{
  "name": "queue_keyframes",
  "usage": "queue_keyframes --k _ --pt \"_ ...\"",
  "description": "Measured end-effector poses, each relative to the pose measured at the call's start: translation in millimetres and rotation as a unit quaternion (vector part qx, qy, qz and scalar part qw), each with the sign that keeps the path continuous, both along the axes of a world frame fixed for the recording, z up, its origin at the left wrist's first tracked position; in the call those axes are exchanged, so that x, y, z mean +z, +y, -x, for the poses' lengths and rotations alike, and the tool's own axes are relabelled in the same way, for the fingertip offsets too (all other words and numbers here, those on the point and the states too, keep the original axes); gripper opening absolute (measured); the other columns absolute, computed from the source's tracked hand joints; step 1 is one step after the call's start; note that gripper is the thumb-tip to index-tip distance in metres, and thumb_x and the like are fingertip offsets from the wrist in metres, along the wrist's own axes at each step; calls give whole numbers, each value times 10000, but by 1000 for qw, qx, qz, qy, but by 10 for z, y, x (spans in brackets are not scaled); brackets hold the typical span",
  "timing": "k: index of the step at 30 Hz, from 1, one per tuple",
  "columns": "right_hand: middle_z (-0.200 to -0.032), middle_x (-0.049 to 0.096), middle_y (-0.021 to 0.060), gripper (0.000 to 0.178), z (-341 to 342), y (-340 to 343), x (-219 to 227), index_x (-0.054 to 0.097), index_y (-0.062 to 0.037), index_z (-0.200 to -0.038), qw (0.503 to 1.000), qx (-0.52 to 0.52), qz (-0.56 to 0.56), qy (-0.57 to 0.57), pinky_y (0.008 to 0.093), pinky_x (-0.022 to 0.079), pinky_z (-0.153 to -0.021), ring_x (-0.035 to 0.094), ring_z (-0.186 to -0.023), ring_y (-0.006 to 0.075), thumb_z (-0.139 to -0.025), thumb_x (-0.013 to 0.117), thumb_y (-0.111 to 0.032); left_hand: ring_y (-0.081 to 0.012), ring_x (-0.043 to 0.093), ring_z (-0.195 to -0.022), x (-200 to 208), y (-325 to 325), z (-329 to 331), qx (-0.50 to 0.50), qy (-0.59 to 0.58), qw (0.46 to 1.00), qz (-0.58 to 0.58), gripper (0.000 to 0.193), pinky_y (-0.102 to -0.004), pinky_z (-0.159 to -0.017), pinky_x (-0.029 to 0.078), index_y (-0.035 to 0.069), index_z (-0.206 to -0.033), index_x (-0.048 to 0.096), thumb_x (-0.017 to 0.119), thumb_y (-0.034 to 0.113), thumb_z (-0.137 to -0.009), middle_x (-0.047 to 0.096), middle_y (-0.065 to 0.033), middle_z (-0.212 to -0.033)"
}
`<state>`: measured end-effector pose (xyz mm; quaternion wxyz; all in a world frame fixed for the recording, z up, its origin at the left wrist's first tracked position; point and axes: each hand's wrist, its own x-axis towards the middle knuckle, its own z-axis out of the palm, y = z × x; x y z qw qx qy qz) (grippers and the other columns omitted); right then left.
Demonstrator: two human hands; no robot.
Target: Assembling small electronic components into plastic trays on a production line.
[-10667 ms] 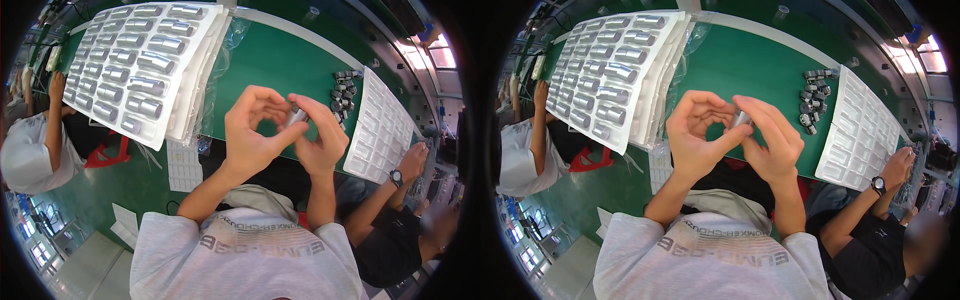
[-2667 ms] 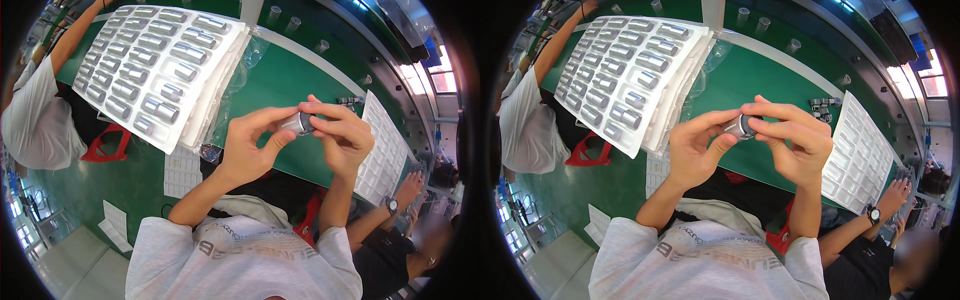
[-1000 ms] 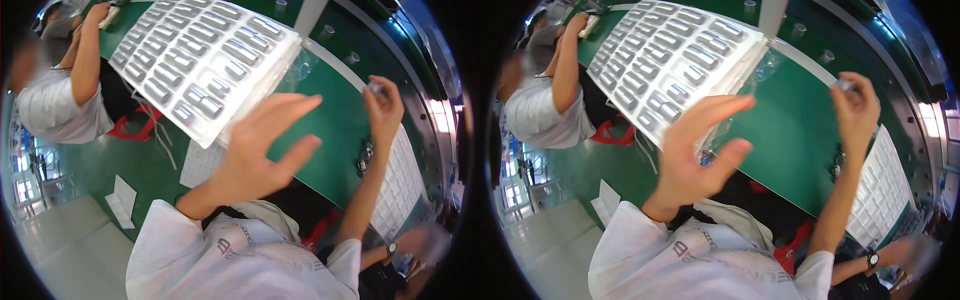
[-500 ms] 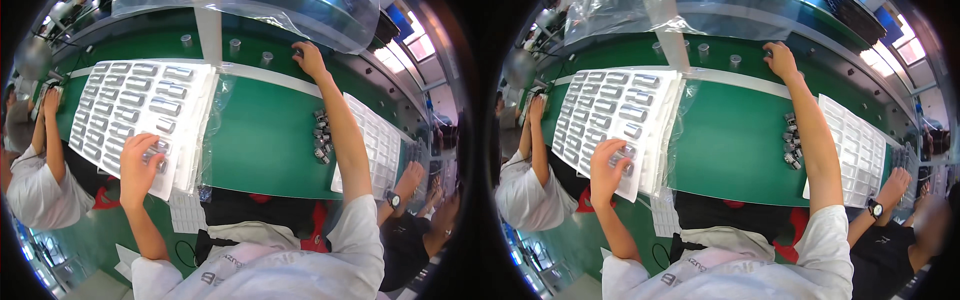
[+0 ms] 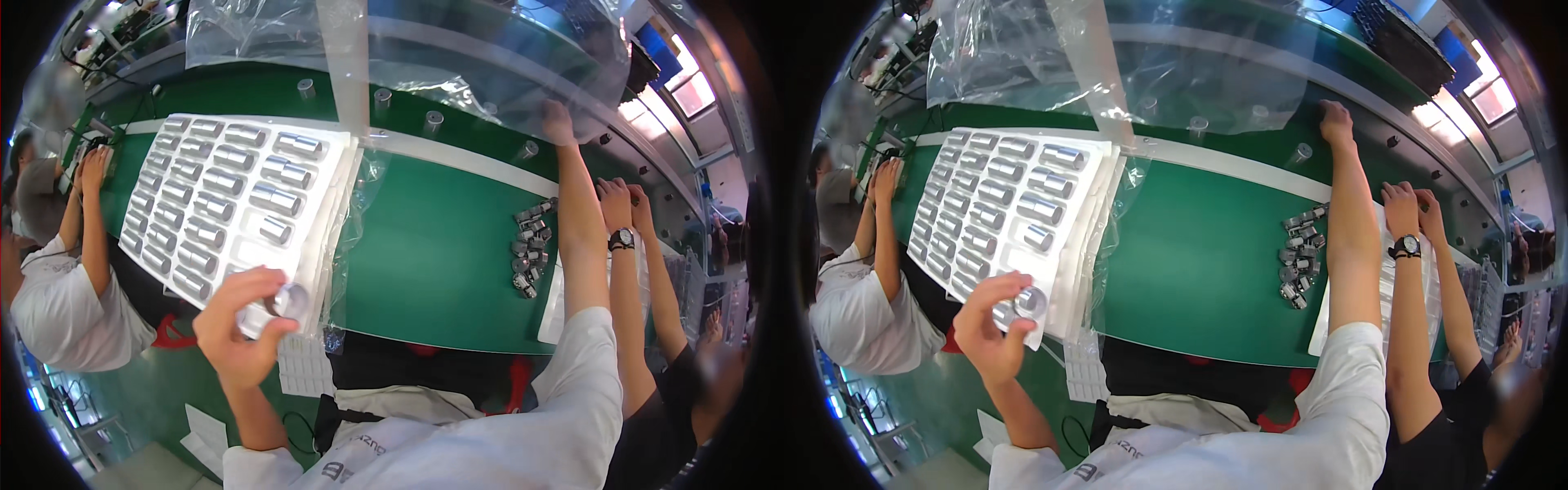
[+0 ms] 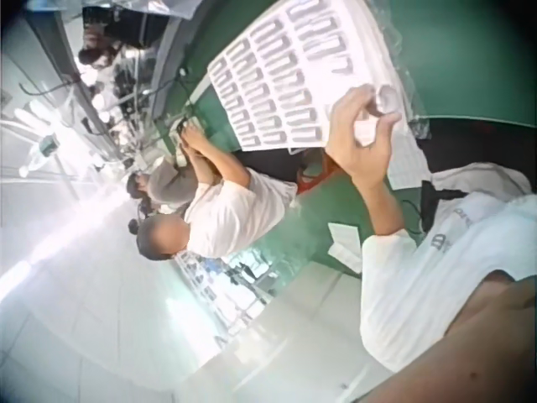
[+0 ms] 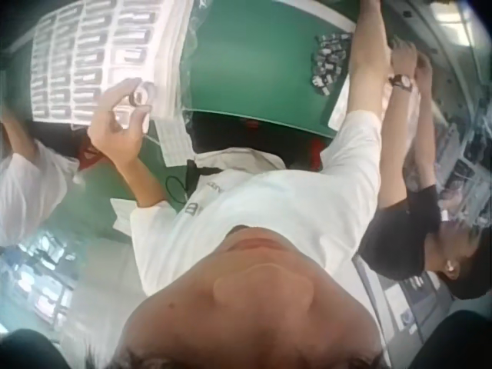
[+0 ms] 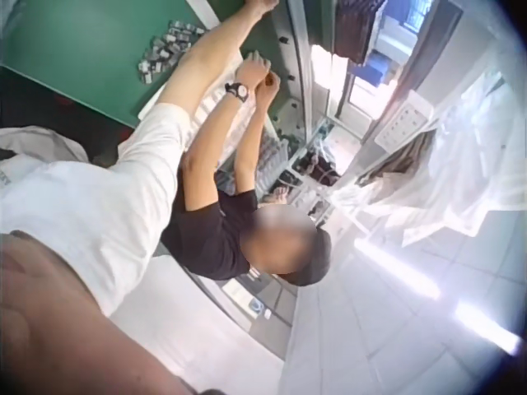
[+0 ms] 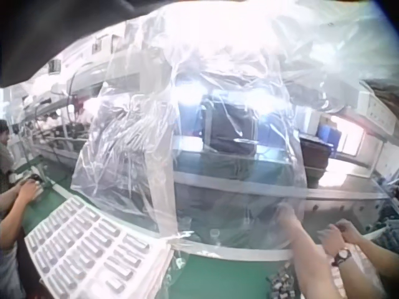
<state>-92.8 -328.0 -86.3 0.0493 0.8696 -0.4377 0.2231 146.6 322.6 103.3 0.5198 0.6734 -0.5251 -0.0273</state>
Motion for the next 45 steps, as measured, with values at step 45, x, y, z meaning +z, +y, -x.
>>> queue_keyframes --k 45 --pt "-1215 594 161 372 -121 4478 1702 626 82 -1182 700 299 -431 -485 335 513 -949 614 -1103 239 -818 662 150 -234 677 -1026 -592 -857 962 -165 552 802 159 328 -319 -856 591 -54 -1136 593 747 -43 -847 644 -150 -1118"
